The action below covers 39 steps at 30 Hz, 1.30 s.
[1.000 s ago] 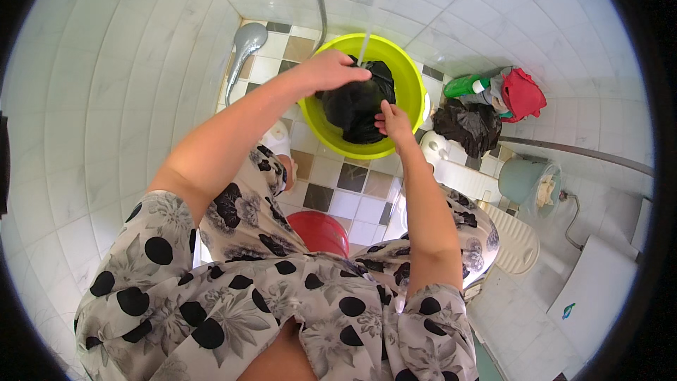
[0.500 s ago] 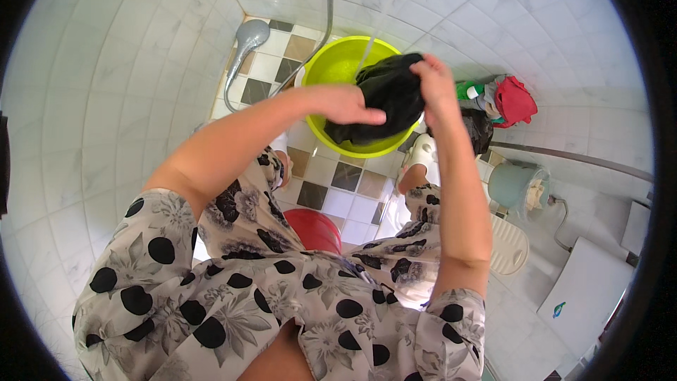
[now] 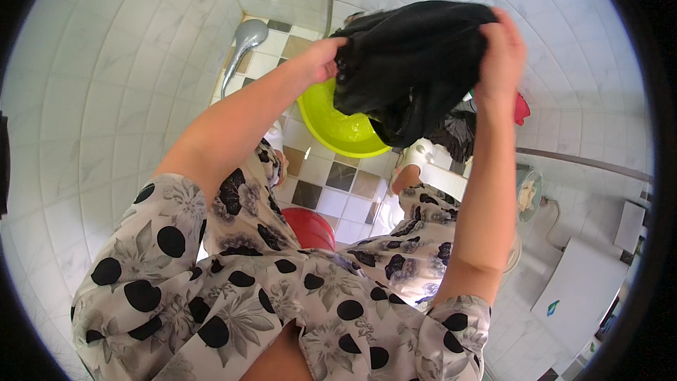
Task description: The person washes black garments by hand in a green bucket under running water, scrubbing and wringing out the items individually.
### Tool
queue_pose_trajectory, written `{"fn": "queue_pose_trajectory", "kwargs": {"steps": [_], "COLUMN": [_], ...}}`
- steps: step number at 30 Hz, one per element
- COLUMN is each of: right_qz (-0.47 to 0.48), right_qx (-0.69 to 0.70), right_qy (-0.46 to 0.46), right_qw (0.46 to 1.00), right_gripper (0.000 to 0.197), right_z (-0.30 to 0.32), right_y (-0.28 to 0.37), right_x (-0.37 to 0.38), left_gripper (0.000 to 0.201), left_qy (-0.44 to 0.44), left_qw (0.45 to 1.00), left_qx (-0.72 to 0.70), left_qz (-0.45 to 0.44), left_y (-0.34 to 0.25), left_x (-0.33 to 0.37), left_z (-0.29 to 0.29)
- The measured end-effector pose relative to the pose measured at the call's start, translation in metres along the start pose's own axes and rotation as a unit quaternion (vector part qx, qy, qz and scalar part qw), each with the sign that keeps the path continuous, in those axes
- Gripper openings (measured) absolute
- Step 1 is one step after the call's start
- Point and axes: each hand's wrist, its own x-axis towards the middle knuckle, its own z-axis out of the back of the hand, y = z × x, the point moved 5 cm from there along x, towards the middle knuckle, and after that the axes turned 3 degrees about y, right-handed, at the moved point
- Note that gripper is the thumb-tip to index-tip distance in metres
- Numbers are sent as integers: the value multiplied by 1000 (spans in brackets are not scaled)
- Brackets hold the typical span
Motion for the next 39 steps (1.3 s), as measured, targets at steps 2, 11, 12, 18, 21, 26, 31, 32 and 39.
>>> {"fn": "queue_pose_trajectory", "kwargs": {"steps": [2, 11, 12, 18, 21, 26, 31, 32, 39], "right_qz": [7, -172, -151, -84, -105, -115, -54, -47, -98], "right_qx": [-270, -279, -250, -215, -127, -3, -66, -103, -292], "right_qy": [56, 252, 212, 4, -27, -26, -45, -24, 91], "right_qw": [961, 910, 933, 973, 986, 993, 995, 993, 947], "right_gripper": [36, 77, 69, 23, 13, 15, 21, 23, 11], "right_z": [12, -40, -43, -33, -13, -30, -14, 0, 76], "right_y": [-62, -185, -194, -171, -108, -19, 67, 77, 80], "right_x": [6, -78, -78, -45, -16, 33, 78, 93, 122], "left_gripper": [25, 23, 24, 13, 16, 39, 41, 31, 28], "left_qy": [-5, 47, 79, 232, 119, 60, -32, -45, -63], "left_qw": [1000, 994, 990, 958, 976, 780, 543, 506, 297], "left_qx": [1, -94, -109, -98, 53, 545, 693, 739, 905], "left_qz": [-11, -27, -33, -134, -172, -301, -473, -443, -298], "left_y": [-12, -6, -4, -41, -57, -18, -36, -50, -144], "left_x": [-4, -3, -7, -22, -37, -40, -72, -75, -90], "left_z": [-8, -49, -62, -79, -73, -49, -72, -80, -138]}}
